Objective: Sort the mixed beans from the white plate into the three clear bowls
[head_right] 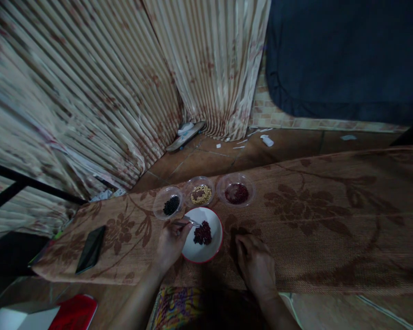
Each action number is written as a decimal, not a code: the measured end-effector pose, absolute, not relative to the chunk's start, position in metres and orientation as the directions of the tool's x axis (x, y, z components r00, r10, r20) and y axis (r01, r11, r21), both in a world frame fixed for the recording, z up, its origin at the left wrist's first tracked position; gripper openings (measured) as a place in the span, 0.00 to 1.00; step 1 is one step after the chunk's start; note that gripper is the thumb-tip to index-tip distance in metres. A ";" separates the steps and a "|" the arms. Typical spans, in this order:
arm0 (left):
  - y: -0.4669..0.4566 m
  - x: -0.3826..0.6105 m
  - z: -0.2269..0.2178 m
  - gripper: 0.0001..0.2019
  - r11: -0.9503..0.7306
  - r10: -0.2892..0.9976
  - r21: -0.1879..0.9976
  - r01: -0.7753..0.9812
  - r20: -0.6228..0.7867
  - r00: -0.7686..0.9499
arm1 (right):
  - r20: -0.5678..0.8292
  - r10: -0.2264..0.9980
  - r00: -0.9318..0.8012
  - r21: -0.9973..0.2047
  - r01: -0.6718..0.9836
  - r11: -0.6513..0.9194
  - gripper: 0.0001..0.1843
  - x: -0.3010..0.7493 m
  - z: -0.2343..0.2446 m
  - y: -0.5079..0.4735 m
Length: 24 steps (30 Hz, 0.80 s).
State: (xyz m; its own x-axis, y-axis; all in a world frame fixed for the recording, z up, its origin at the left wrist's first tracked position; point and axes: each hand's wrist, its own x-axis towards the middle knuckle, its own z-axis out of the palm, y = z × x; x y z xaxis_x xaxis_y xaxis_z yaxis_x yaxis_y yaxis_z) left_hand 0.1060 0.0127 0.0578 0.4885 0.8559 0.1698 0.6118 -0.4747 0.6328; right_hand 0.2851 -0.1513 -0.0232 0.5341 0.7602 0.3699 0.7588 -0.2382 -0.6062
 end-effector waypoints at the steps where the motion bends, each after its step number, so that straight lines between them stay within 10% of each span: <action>1: 0.013 0.105 0.057 0.08 -0.474 0.856 0.634 0.611 0.169 0.489 | 0.369 0.762 0.533 -0.604 0.760 -0.239 0.15 0.285 -0.024 -0.151; 24: 0.016 0.102 0.066 0.07 -0.653 0.737 0.468 0.595 0.213 0.641 | 0.383 0.752 0.536 -0.612 0.757 -0.228 0.13 0.285 -0.021 -0.150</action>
